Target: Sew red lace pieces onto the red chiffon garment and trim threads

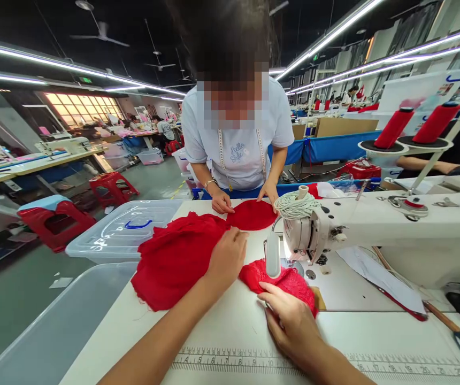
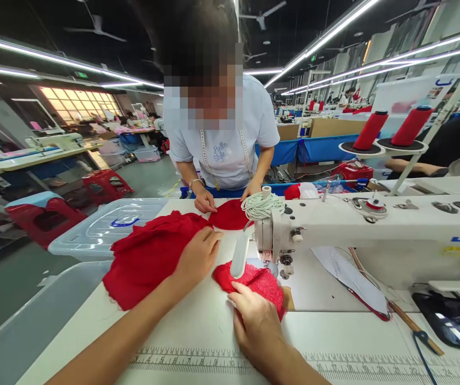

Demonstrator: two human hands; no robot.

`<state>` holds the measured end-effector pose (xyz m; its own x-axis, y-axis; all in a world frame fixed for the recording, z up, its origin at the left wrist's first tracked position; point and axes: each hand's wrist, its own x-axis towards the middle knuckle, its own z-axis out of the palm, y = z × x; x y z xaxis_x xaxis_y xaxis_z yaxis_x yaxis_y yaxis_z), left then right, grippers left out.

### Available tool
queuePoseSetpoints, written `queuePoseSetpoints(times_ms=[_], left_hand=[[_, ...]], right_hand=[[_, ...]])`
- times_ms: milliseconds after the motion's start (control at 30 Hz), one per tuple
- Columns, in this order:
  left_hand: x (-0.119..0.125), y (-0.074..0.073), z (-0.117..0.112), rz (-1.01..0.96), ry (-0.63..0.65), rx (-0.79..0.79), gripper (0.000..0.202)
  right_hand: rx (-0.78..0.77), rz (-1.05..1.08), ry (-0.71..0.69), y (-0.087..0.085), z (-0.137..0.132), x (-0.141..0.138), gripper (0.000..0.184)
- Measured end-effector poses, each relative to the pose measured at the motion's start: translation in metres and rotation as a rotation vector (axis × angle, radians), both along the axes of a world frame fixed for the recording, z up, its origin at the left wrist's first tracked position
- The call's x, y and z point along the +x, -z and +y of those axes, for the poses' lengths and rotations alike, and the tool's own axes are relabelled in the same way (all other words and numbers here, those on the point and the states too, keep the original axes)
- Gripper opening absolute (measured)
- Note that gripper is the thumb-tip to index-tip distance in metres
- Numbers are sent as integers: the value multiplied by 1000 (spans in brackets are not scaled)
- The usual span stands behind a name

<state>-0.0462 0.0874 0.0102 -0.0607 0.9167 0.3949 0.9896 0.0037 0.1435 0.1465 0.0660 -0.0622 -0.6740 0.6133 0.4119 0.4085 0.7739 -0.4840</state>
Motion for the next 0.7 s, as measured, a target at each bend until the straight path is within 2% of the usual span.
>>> queuePoseSetpoints(times_ms=[167,300,467,600,700], left_hand=[[-59,-37,-30,159,-164,210,22],[-95,-44,-37,335,-220,93,23],[-101,-42,-39,359,-181,55,28],[-99,-45,-40,378,-207,101,37],[-99,-43,-42,368,-253,178,21]], right_hand=[[30,45,-96,-6,-6,-2,39],[51,140,-164,-11,-8,-3,35],[28,205,-187,-10,-7,-3,30],[19,212,-207,-8,-8,-3,29],[12,213,-213,-9,-8,-2,29]])
